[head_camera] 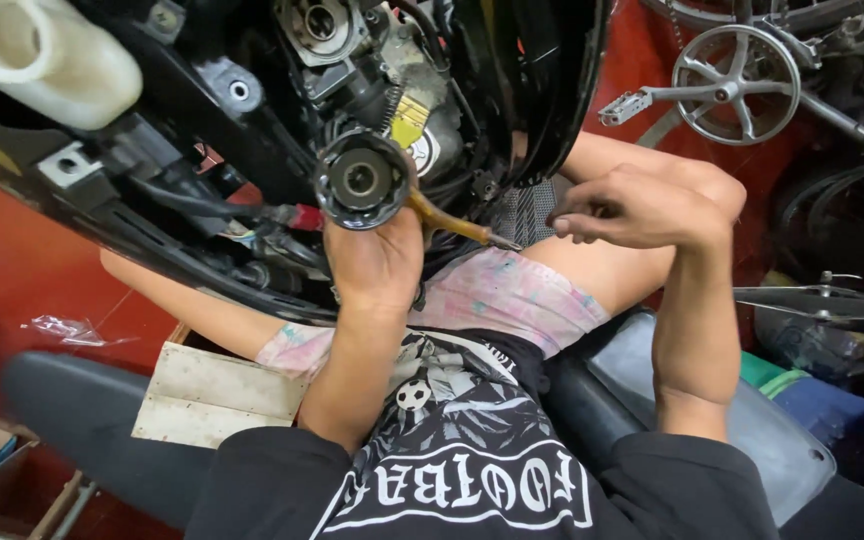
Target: Cleaning and inspecting internal components of a motorcycle engine, specifically around the carburetor area, using a brush and small tools.
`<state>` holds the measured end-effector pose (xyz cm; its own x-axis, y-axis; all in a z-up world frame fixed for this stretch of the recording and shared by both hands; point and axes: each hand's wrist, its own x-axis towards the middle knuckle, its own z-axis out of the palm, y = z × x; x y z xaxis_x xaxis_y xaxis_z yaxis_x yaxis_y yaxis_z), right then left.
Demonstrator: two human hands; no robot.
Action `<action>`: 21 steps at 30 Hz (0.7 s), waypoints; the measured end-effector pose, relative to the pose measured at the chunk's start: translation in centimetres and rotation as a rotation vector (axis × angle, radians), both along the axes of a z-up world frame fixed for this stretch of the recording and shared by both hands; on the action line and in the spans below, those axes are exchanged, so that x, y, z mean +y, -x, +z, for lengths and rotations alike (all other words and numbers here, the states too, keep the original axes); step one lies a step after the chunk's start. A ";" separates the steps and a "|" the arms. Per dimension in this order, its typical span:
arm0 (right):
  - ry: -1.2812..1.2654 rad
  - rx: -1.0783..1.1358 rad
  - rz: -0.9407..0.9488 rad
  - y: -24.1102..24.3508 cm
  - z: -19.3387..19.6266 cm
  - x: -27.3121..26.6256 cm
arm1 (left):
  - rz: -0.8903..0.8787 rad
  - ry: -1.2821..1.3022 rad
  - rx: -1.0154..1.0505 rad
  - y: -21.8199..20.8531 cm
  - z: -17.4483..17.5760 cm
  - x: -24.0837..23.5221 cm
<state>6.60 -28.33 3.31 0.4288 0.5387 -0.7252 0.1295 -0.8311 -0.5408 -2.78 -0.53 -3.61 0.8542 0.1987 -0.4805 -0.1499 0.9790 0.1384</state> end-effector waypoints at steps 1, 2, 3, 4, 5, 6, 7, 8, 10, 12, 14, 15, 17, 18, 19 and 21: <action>-0.004 0.001 0.002 0.2 -0.8 -0.2 | 0.002 -0.004 0.001 0.0 0.0 0.0; -0.066 0.038 -0.058 0.4 -1.6 -0.4 | -0.010 -0.019 0.011 0.1 0.0 0.1; -0.128 0.074 -0.115 0.6 -2.5 -0.5 | -0.020 -0.036 0.021 0.0 0.0 0.2; -0.133 0.073 -0.113 0.7 -2.2 -0.1 | -0.017 -0.041 0.020 0.0 0.1 0.3; -0.160 0.023 -0.083 0.8 -1.8 0.3 | -0.027 -0.058 0.026 -0.2 0.1 0.4; -0.188 -0.027 -0.053 0.9 -1.5 0.7 | -0.037 -0.074 0.033 -0.3 0.1 0.4; -0.189 -0.027 -0.058 1.0 -0.9 1.3 | -0.041 -0.076 0.033 -0.3 0.2 0.3; -0.271 -0.162 -0.053 1.1 -0.2 1.9 | -0.058 -0.089 0.044 -0.4 0.3 0.3; -0.356 -0.309 -0.040 1.8 0.3 3.7 | -0.069 -0.107 0.042 -0.4 0.8 -0.1; -0.649 -0.323 -0.138 2.4 -0.3 6.0 | -0.079 -0.004 0.125 -0.7 1.6 -0.5; -0.655 -0.448 -0.061 1.9 0.6 7.9 | -0.116 0.007 0.061 -0.7 1.4 -0.8; -0.651 -0.548 0.002 1.7 1.0 8.9 | -0.159 0.024 0.026 -0.4 1.2 -1.0; -0.705 -0.519 -0.086 0.4 1.3 9.1 | -0.186 -0.871 0.108 -1.1 2.3 -1.7; -0.742 -0.482 -0.195 -0.3 1.5 9.1 | -0.213 -1.756 0.226 -1.4 2.9 -2.1; -0.750 -0.482 -0.181 -0.8 2.1 10.1 | -0.197 -1.758 0.234 -1.6 2.9 -2.6; -0.807 -0.473 -0.080 -1.7 3.6 11.9 | -0.065 -0.312 0.250 -2.0 2.9 -3.8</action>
